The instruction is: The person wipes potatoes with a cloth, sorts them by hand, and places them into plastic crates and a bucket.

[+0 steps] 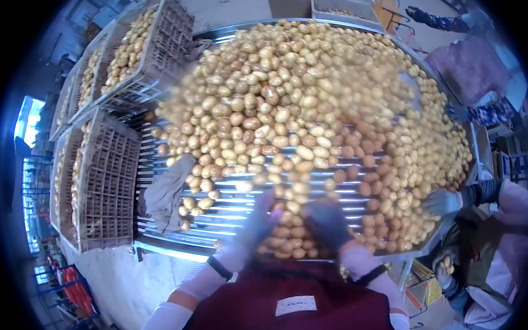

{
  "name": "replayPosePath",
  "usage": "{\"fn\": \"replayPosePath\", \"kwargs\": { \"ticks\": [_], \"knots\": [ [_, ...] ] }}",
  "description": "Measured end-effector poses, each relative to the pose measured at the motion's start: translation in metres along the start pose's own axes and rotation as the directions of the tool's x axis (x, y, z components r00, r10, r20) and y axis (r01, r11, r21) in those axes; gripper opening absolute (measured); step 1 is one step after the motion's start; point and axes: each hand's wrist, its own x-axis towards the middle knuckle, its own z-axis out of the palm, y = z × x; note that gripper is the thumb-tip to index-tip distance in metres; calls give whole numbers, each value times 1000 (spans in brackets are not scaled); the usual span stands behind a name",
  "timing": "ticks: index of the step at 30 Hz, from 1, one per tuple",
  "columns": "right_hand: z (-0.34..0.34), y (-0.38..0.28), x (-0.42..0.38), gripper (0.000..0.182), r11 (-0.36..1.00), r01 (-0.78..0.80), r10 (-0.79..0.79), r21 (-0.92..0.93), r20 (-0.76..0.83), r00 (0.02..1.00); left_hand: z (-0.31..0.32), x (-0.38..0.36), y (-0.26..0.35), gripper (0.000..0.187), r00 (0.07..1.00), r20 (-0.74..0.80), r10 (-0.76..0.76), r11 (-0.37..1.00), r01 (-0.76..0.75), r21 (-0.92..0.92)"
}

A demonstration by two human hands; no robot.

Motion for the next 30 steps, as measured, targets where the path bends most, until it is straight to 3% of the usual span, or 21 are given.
{"fn": "replayPosePath", "kwargs": {
  "ticks": [3,4,6,7,9,10,11,13,16,17,20,22,24,25,28,30],
  "knots": [
    [-22,15,-26,22,949,-298,310,-98,134,941,-39,11,37,53,991,134,4,914,51,-403],
    [-29,20,-35,22,945,-312,323,-95,125,938,-51,26,35,49,995,-6,104,952,-102,-289],
    [-52,26,-42,22,936,-341,350,-91,110,930,-92,61,22,42,909,-242,340,936,-351,-2],
    [-69,17,-32,25,905,-421,417,62,64,907,-108,84,12,38,913,-388,125,941,-233,-245],
    [-64,35,-31,29,907,-412,418,81,-80,905,-151,131,4,36,818,-573,45,971,-172,-168],
    [-62,45,-28,31,908,-408,418,91,-152,896,-175,150,8,38,747,-622,235,972,-165,169],
    [-61,50,-14,31,891,-450,451,52,-199,870,-189,176,-5,37,729,-616,300,951,-180,251],
    [-59,72,28,35,947,-322,311,11,-287,906,-203,229,-42,34,688,-588,426,889,-199,412],
    [-81,86,132,41,977,-213,196,-28,-285,938,-212,271,-61,31,862,-405,305,804,-5,595],
    [-72,104,167,42,986,-153,123,-69,-327,937,-209,277,-64,29,801,-467,374,768,15,641],
    [-46,144,280,45,980,-31,-58,-195,-434,899,-219,265,-29,30,862,-436,259,836,26,547],
    [-27,167,351,47,994,-71,38,-77,-370,928,-220,266,-36,28,850,-454,268,862,-1,507],
    [-40,149,394,52,960,-262,237,-100,-206,949,-222,265,-31,27,871,-439,222,882,13,472],
    [-42,147,407,56,927,-354,340,-123,-119,933,-222,263,-32,25,866,-418,273,865,-31,500],
    [-42,158,423,63,923,-372,377,-97,45,925,-202,259,-42,24,813,-466,350,920,-204,335],
    [-42,161,410,66,921,-384,389,-63,116,914,-187,252,-37,24,906,-376,196,951,-82,300]
  ]
}}
